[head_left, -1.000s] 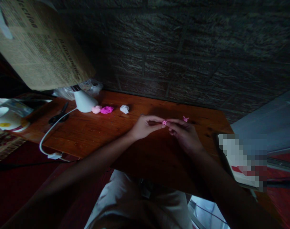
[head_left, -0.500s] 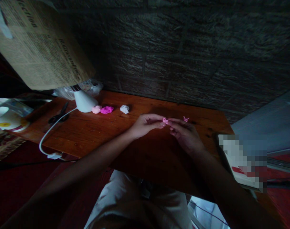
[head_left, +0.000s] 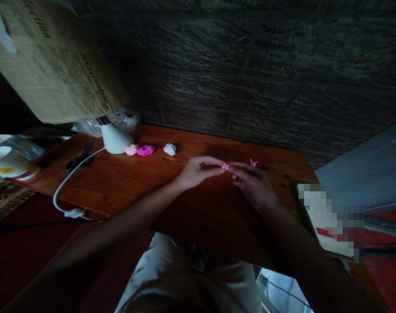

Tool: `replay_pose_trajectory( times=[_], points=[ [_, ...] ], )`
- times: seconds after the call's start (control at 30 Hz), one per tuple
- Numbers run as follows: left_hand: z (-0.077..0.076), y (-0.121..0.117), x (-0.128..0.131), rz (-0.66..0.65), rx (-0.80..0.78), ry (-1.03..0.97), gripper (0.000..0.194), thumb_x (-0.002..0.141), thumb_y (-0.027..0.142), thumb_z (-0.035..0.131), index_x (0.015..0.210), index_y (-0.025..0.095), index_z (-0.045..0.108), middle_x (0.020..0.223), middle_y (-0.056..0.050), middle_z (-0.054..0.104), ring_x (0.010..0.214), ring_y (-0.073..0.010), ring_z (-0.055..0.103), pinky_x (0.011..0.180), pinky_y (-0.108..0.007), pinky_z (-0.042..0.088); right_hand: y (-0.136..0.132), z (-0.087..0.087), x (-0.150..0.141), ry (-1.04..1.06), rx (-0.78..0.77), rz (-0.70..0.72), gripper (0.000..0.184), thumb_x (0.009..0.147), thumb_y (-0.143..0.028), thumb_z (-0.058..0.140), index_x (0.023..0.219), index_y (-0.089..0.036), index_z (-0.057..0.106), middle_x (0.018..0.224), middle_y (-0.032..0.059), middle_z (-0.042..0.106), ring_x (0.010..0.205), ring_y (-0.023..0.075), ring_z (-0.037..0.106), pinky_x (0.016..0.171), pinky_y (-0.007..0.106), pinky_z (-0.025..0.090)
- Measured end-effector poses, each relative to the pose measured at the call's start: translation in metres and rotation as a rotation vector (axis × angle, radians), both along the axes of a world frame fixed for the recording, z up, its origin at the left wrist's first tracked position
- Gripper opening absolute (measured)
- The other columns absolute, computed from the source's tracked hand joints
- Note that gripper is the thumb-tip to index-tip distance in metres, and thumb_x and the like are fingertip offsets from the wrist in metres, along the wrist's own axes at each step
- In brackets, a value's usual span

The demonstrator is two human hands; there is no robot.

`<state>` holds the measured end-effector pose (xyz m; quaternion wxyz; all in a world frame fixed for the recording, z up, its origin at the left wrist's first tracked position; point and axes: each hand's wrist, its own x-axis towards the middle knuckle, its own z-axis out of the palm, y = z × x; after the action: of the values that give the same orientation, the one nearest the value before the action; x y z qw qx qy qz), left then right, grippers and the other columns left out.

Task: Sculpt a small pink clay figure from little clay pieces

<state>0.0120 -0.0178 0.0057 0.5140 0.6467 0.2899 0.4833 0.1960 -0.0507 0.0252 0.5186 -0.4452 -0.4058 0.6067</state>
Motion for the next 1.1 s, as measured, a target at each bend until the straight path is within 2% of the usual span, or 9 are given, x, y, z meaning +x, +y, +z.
replay_pose_trajectory(
  times=[0.3,0.77,1.1],
  points=[
    [-0.0003,-0.0005,0.0000,0.003,-0.012,0.042,0.021,0.075,0.024,0.080,0.095,0.019,0.078,0.101,-0.006,0.079,0.092,-0.0174,0.075,0.094,-0.037,0.059,0.0009,-0.0047,0.0021,-0.015,0.038,0.011,0.019,0.061,-0.035,0.087,0.078,-0.029,0.080,0.079,0.0001,0.072,0.067,0.0131,0.056,0.062,0.028,0.043],
    [0.0014,-0.0008,0.0003,-0.004,0.008,0.037,0.018,0.076,0.026,0.080,0.092,0.018,0.078,0.098,-0.006,0.079,0.093,-0.0174,0.074,0.095,-0.036,0.058,-0.0008,-0.0016,0.0021,-0.027,0.045,0.065,0.014,0.066,-0.034,0.084,0.079,-0.029,0.080,0.081,0.0007,0.072,0.070,0.0127,0.057,0.061,0.027,0.045],
    [0.0001,0.0006,0.0008,-0.002,-0.018,0.006,0.017,0.074,0.022,0.081,0.089,0.017,0.077,0.093,-0.005,0.079,0.086,-0.0138,0.072,0.089,-0.031,0.057,0.0010,-0.0068,0.0035,-0.114,0.102,0.062,0.018,0.069,-0.035,0.083,0.085,-0.028,0.080,0.077,0.0008,0.070,0.068,0.0131,0.056,0.060,0.028,0.045]
  ],
)
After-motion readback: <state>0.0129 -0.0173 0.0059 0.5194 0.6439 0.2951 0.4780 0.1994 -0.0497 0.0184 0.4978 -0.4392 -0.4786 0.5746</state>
